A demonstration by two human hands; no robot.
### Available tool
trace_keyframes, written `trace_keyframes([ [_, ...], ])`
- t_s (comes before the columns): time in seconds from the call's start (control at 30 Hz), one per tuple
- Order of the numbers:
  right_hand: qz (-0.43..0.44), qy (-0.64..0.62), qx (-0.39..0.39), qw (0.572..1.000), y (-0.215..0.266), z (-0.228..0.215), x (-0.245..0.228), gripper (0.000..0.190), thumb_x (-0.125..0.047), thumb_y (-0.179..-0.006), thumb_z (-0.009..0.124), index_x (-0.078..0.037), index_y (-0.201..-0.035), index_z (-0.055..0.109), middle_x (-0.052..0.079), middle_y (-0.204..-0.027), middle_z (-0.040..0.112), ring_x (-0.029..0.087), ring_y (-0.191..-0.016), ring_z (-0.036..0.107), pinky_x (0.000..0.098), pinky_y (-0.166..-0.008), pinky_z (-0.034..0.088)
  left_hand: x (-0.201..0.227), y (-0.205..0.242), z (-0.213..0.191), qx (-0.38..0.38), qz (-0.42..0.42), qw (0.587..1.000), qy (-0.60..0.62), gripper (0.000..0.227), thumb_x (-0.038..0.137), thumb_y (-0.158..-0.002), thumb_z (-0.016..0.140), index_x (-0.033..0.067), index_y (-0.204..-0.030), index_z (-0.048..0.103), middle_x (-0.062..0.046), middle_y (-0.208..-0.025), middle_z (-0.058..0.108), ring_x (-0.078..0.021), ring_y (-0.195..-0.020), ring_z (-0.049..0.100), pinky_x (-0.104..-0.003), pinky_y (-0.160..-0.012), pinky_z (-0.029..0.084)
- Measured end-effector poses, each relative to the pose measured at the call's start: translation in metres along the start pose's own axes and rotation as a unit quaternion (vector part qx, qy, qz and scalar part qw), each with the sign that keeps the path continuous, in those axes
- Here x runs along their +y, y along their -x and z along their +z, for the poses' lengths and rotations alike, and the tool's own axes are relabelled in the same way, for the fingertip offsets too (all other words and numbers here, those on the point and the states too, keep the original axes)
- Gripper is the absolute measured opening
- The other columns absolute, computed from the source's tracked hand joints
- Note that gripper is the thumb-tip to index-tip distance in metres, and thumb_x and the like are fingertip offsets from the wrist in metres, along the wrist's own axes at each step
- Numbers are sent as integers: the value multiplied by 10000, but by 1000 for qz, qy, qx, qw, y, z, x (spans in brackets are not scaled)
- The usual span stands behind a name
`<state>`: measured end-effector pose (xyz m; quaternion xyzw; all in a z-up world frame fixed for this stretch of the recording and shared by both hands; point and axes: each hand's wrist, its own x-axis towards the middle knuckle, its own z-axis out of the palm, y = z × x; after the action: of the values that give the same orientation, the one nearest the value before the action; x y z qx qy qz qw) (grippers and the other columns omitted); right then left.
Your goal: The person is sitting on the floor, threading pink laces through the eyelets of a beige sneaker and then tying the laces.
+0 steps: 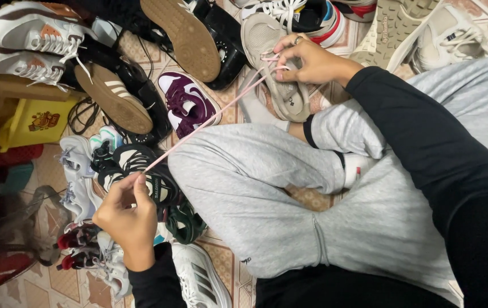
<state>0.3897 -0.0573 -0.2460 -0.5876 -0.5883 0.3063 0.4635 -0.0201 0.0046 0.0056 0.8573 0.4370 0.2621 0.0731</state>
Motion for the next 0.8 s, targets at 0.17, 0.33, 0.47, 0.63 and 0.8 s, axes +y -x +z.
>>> trace_keyframes([
  [0.17,-17,3,-7,1000,-1,4,9,191,-235,-960,744,-46,-957,766,146,-1464,529,334,-1354,488,437,-1143,364,-8,-3,7,-4,-12,1000,-13,38,-64,-966,764,-85,-995,774,-99,-721,679,-143,-559,535,-254,-555,441],
  [0.33,-16,-46,0,999,-2,-2,6,181,-171,-963,701,-23,-1024,784,193,-1447,559,326,-1285,563,397,-1075,425,-17,-3,13,-16,-25,1000,7,33,-60,-971,746,-85,-989,758,-111,-750,700,-141,-579,577,-253,-578,484],
  [0.47,-12,-56,-17,998,-3,-13,5,195,-154,-952,687,-2,-1030,783,244,-1443,575,341,-1262,586,397,-1043,459,-22,-1,15,-26,-30,999,15,60,-52,-968,746,-83,-1017,761,-115,-763,701,-151,-600,593,-262,-594,499],
  [0.63,-3,-18,-2,1000,-2,-19,-4,174,-149,-914,798,-13,-1021,793,179,-1381,653,315,-1201,638,425,-1098,467,-23,-2,15,-29,-34,999,13,54,-61,-962,745,-86,-1006,763,-120,-758,706,-152,-590,593,-262,-587,501],
  [0.8,-6,48,56,997,2,-17,-24,139,-56,-908,829,-6,-1038,816,104,-1029,761,196,-758,613,308,-709,497,-27,-2,18,-24,-34,999,3,45,-63,-961,760,-83,-1000,770,-112,-746,702,-145,-576,575,-257,-571,482],
])
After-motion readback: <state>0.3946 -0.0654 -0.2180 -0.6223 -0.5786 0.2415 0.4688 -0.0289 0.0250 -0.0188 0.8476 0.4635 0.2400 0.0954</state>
